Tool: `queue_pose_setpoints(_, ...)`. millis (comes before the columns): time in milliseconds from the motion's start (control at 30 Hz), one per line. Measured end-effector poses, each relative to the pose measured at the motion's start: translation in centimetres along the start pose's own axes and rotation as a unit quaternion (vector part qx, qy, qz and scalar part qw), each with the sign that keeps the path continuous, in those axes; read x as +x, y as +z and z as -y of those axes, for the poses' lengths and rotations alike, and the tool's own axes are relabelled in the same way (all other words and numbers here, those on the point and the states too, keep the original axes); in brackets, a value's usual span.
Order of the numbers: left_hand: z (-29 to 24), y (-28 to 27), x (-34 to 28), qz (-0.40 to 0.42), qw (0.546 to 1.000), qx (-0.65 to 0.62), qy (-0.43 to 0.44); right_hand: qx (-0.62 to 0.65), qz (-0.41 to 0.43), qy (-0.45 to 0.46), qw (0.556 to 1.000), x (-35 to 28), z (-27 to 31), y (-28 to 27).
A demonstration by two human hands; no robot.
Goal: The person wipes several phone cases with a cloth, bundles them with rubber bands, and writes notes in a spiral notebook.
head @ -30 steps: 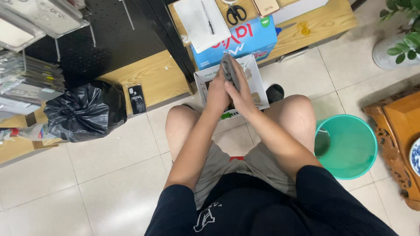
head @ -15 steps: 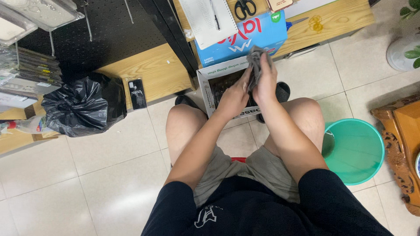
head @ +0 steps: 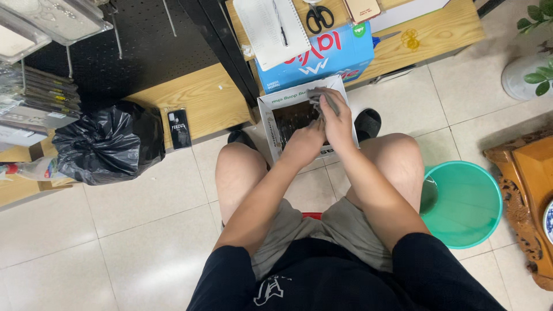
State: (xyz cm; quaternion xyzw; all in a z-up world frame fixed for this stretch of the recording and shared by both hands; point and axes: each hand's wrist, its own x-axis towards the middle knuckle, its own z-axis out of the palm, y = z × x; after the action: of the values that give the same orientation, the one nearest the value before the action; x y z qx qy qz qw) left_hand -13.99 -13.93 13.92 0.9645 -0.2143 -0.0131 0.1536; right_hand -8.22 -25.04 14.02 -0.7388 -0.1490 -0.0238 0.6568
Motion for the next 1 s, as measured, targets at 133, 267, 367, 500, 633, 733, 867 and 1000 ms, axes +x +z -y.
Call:
queue_pose_setpoints(133,0.1,-2.5,-1.1,-0.014,0.993,-0.100,0.057,0.219,-0.073,0.183,0.956,1.6,-8.2,-1.1)
queue_pose_setpoints(267,0.6,-4.5,-0.7,-0.059,0.964,-0.258,0.018,0.350,-0.093,0.195,0.911,2.2,-3.0,-2.3)
queue_pose_setpoints(367,0.9,-5.7,-0.3,-0.108,0.916,-0.374,-0.094,0.197,-0.128,0.125,0.964,1.3,0.5,-1.8)
queue_pose_setpoints(500,1.9,-2.8,0.3,-0.120,0.917,-0.349,-0.153,-0.001,-0.013,-0.041,0.999,-1.7,3.9,2.0)
queue_pose_setpoints(633,4.6,5.4,0.5,-0.042,0.988,-0.129,-0.080,0.008,0.054,-0.057,0.997,-1.6,2.2,1.7)
queue_pose_setpoints(733,2.1,-0.9,0.2,-0.042,0.985,-0.155,-0.061,0.017,0.008,-0.044,0.999,-0.3,3.3,1.7)
queue_pose_setpoints(867,0.7,-5.0,-0.9,-0.036,0.998,-0.029,0.037,0.006,-0.077,-0.038,0.996,1.2,-1.5,0.5)
queue_pose_setpoints(1000,-0.2,-8.8,-1.7,-0.105,0.935,-0.333,0.067,0.330,-0.136,0.168,0.919,1.5,-3.1,-1.7)
